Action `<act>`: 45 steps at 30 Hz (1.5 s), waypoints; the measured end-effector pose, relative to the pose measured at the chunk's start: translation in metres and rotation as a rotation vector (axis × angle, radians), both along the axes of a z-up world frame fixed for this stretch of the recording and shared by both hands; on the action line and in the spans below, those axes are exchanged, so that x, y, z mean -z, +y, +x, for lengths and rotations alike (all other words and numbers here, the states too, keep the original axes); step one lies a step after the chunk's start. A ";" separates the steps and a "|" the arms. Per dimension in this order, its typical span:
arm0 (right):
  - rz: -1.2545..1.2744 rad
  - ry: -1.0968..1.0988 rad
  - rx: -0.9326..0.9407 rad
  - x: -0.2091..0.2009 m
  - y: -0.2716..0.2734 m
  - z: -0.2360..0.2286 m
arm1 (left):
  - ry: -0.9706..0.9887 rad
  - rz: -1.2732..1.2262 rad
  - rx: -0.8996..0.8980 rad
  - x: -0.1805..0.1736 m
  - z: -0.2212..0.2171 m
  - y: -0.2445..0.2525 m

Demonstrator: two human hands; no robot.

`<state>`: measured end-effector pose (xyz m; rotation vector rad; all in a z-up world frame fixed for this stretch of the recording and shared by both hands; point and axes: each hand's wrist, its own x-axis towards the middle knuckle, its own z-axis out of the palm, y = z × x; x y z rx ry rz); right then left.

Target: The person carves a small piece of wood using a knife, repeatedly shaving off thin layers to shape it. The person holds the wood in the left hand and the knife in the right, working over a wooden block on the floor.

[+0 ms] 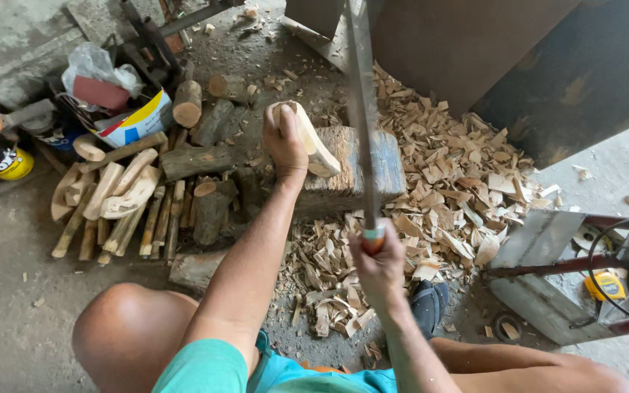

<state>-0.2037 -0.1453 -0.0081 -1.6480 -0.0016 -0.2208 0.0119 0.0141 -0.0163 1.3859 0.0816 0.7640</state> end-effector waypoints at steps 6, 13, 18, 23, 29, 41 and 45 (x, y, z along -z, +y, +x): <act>-0.240 -0.349 0.130 0.026 0.009 0.016 | -0.020 -0.005 0.031 -0.008 -0.010 -0.007; -0.129 0.544 0.036 -0.013 0.018 -0.002 | 0.042 -0.009 0.100 -0.018 -0.015 -0.008; 0.037 -0.495 0.085 -0.003 -0.007 0.005 | 0.020 -0.026 0.071 -0.017 -0.016 -0.004; -0.360 0.149 0.077 0.054 0.025 0.008 | -0.006 0.000 0.020 -0.016 -0.013 -0.007; -0.074 0.178 -0.018 -0.001 0.008 -0.006 | 0.028 0.006 0.034 -0.014 -0.019 0.001; 0.084 0.636 -0.030 0.001 0.032 0.012 | 0.077 0.029 0.085 -0.024 -0.021 -0.010; -0.028 0.257 -0.003 -0.046 0.014 0.011 | -0.092 0.218 -0.051 -0.025 -0.004 -0.009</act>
